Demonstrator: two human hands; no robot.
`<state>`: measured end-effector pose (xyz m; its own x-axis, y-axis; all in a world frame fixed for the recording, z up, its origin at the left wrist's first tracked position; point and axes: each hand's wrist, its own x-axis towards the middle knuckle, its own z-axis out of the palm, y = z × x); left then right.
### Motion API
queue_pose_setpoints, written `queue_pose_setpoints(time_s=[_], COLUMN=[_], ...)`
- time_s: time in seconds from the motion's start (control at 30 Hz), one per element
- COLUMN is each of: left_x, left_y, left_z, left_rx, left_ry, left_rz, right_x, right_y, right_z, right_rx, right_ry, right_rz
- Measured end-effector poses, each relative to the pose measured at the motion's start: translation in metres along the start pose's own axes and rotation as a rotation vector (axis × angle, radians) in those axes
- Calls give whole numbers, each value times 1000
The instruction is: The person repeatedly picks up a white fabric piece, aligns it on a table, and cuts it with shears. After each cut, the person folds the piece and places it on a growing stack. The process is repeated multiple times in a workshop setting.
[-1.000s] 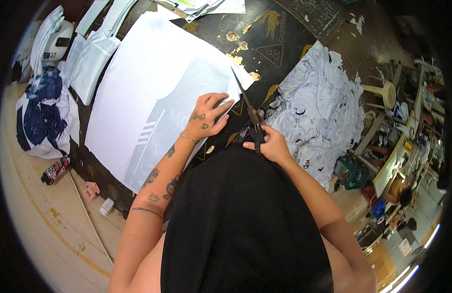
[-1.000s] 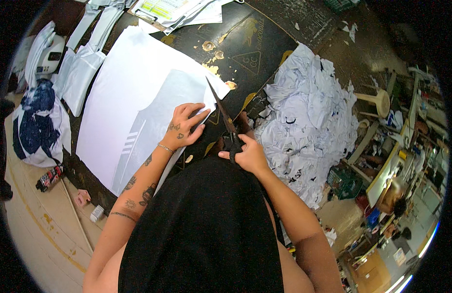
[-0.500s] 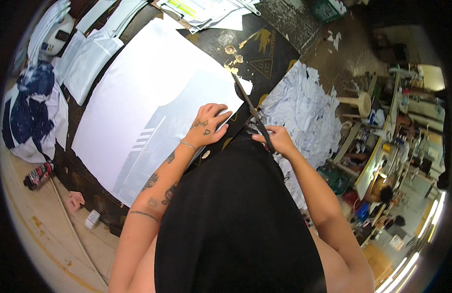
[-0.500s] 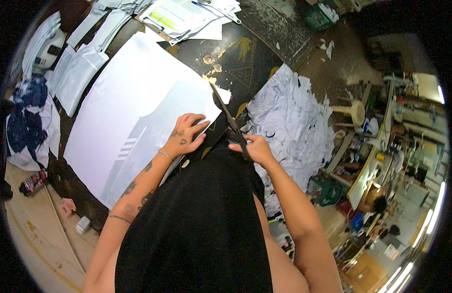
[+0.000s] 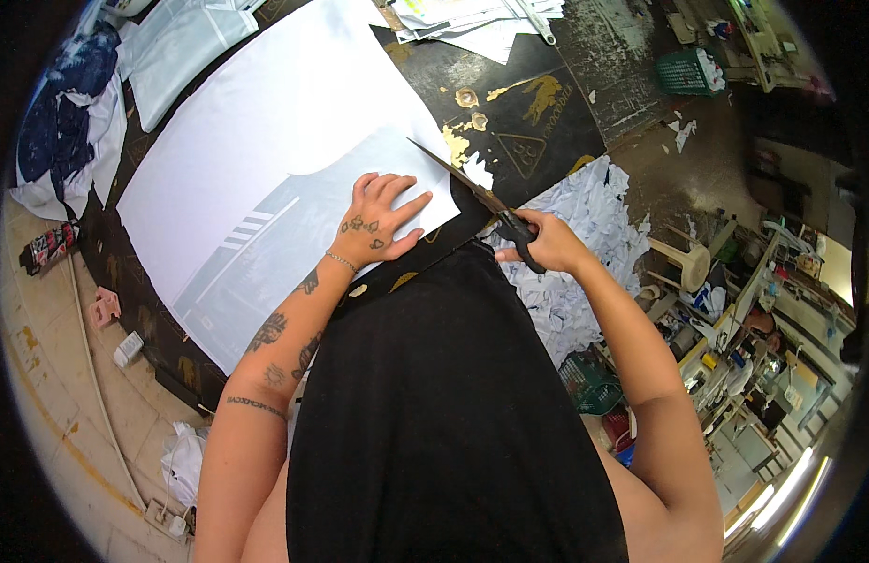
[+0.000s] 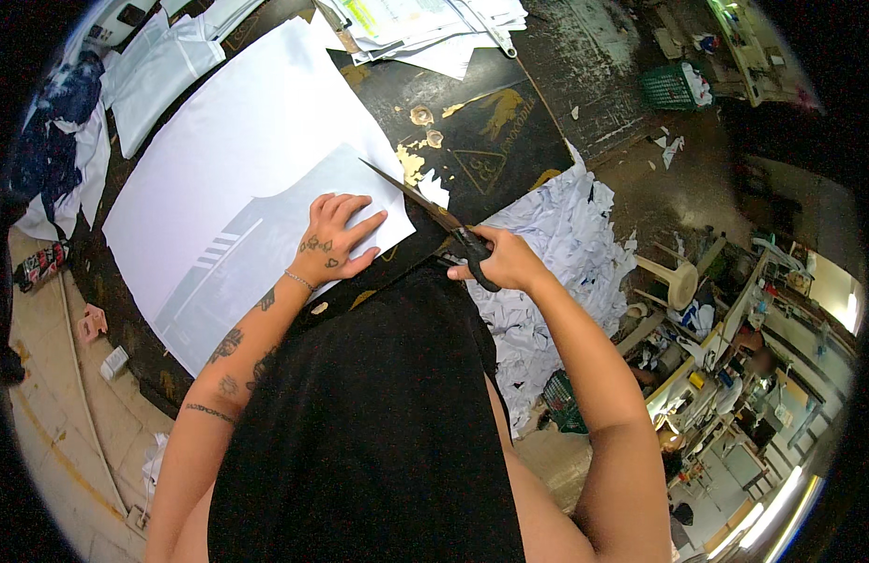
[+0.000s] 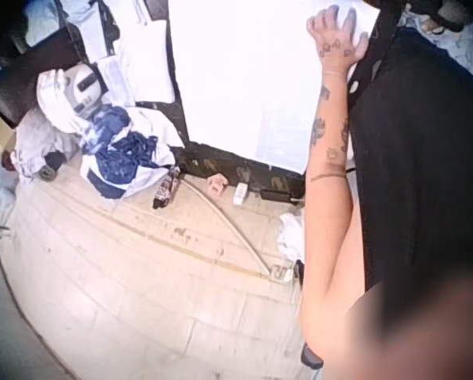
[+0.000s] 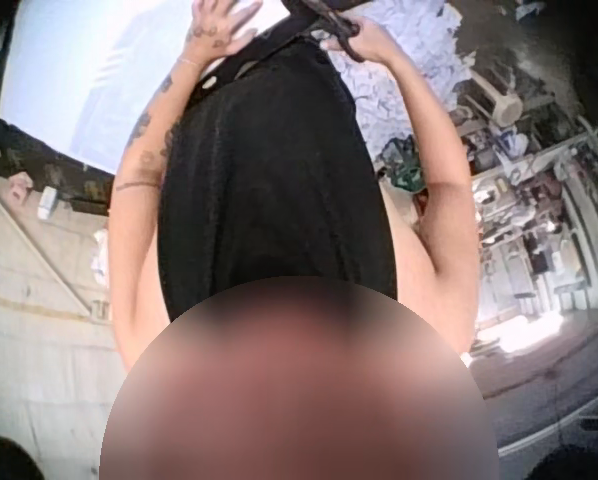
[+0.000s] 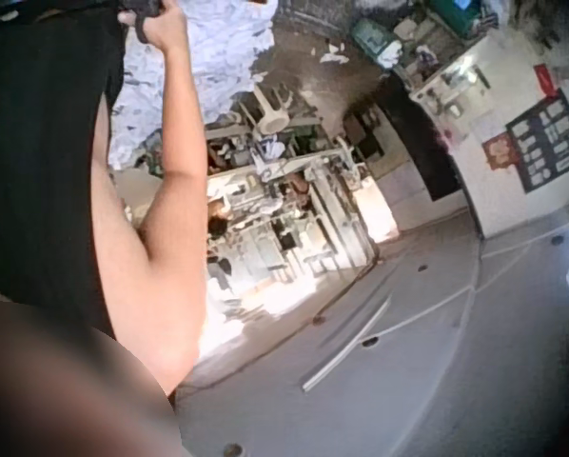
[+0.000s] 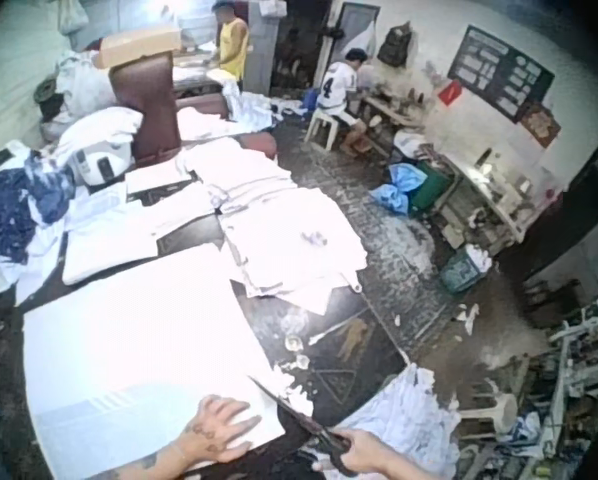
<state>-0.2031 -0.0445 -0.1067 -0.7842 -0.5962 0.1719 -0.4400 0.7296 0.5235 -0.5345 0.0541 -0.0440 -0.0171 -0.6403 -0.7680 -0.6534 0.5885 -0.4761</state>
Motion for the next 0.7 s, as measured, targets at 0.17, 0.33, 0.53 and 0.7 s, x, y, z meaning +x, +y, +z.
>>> queue_pose_setpoints(time_s=[0.17, 0.33, 0.53, 0.7], left_x=[0, -2, -5, -8], left_y=[-1, -3, -2, -8], left_z=[1, 0, 4, 2], left_rx=[9, 40, 26, -55], left_ry=[-8, -22, -38, -29], left_rz=[-21, -27, -46, -39], right_x=[-2, 13, 24, 46], right_y=[-12, -41, -56, -55], right_z=[-16, -20, -26, -33], right_rx=[-16, 29, -11, -23], right_ry=[-34, -21, -113, -118], right_rz=[73, -79, 18, -14])
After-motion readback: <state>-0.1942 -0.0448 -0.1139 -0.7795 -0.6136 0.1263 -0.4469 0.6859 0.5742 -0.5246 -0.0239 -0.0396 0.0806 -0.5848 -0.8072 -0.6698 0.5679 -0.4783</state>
